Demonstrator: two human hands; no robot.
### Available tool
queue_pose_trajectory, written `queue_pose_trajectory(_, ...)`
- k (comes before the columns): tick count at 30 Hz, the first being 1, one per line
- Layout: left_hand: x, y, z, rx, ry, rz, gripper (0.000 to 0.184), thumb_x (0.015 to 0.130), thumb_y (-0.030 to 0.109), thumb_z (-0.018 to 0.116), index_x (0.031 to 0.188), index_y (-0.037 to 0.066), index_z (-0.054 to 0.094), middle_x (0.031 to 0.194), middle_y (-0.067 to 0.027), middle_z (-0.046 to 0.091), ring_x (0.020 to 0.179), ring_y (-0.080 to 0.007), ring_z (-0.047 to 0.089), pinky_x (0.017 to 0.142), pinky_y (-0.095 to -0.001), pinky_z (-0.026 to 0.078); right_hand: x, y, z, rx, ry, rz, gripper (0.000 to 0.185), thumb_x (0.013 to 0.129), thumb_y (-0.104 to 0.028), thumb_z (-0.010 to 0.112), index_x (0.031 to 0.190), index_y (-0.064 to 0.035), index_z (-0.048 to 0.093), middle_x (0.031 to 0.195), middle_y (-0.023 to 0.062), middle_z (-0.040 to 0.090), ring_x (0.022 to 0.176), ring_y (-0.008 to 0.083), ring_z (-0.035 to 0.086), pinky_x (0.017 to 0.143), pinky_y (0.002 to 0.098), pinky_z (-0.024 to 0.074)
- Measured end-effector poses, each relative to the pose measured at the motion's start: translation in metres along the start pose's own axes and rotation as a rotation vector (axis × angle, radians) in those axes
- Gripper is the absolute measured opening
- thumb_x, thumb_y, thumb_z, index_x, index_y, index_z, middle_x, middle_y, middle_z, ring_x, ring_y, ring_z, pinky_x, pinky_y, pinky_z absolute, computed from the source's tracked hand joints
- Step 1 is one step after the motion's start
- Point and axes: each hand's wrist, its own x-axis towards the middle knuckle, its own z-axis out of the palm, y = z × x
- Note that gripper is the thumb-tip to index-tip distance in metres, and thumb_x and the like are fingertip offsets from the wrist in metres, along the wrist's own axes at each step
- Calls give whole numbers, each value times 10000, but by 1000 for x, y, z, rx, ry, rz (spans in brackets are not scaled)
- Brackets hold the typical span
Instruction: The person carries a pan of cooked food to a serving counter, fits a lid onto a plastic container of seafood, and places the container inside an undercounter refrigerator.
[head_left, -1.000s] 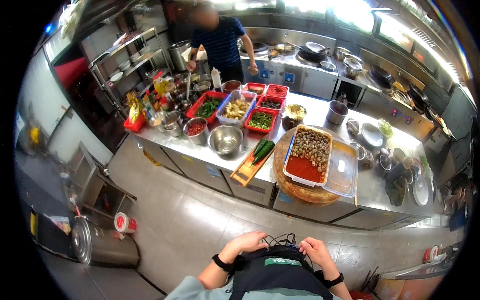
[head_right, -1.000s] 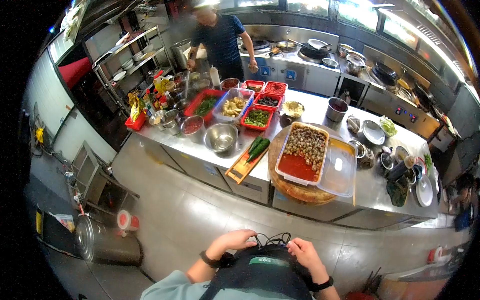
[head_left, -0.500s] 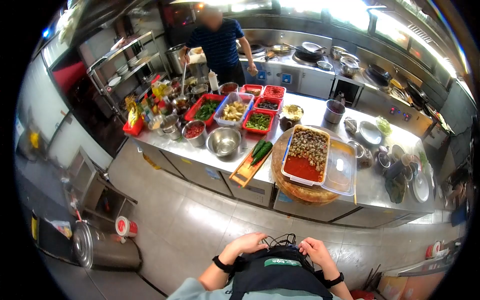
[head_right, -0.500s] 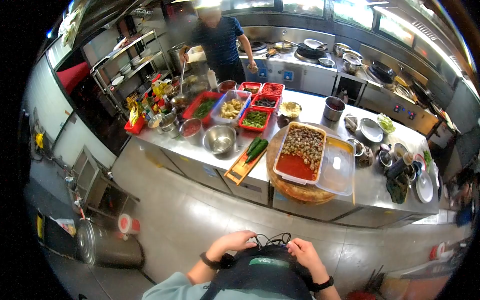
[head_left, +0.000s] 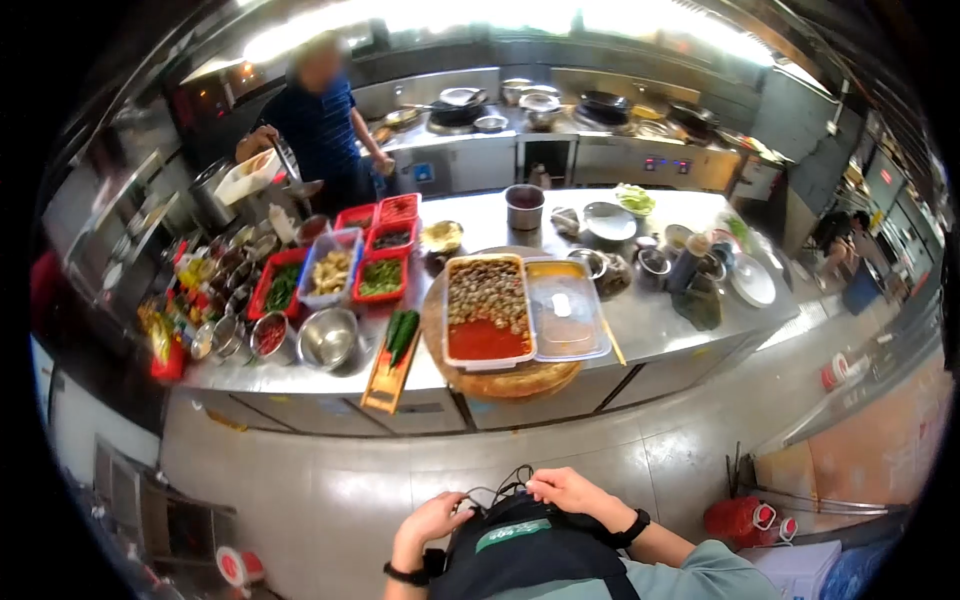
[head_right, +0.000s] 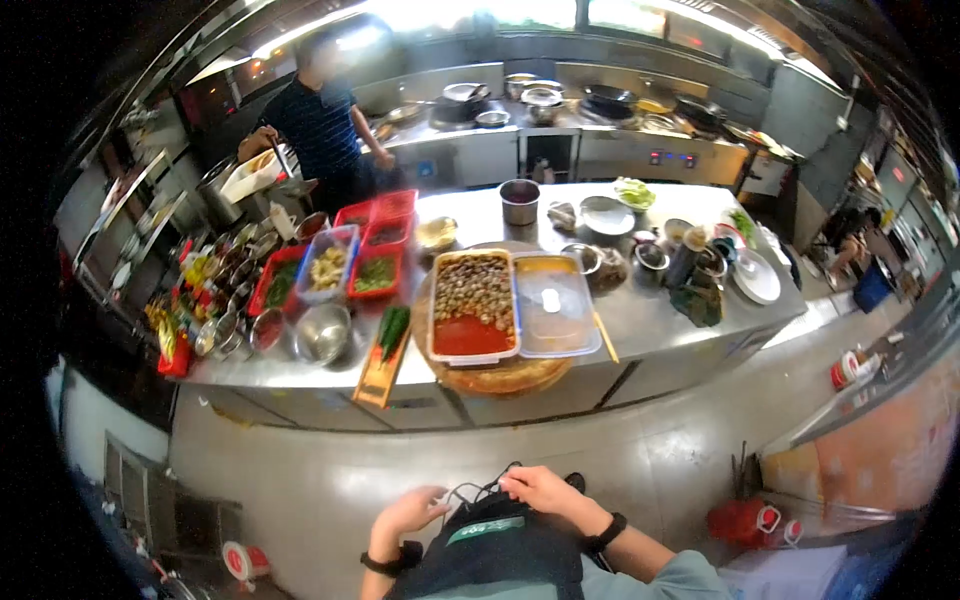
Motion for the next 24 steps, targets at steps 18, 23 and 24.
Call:
queue_pose_trajectory(18, 12, -1, 2, 36, -15, 27, 476, 901, 388, 653, 1182, 5, 625, 1141, -214, 649, 1037, -367, 626, 874, -414, 517, -7, 1, -6, -1, 11, -20, 279, 1006, -294, 540, 941, -36, 622, 762, 11, 618, 693, 91, 552, 661, 263, 469)
queue_pose_trajectory(23, 31, 4, 5, 33, -108, 35, 491, 902, 405, 646, 1185, 5, 625, 1131, -214, 652, 1024, -363, 631, 874, -412, 516, -19, 15, -12, 39, 65, 11, 276, 1008, -291, 532, 945, -39, 628, 760, 15, 625, 692, 95, 561, 662, 262, 472)
queue_pose_trajectory(24, 40, 3, 8, 49, -132, 35, 498, 902, 415, 642, 1186, 7, 625, 1132, -215, 652, 1028, -365, 630, 881, -415, 512, -24, 18, -17, 41, 114, -4, 278, 1008, -285, 530, 943, -34, 631, 762, 17, 628, 694, 98, 565, 664, 261, 473)
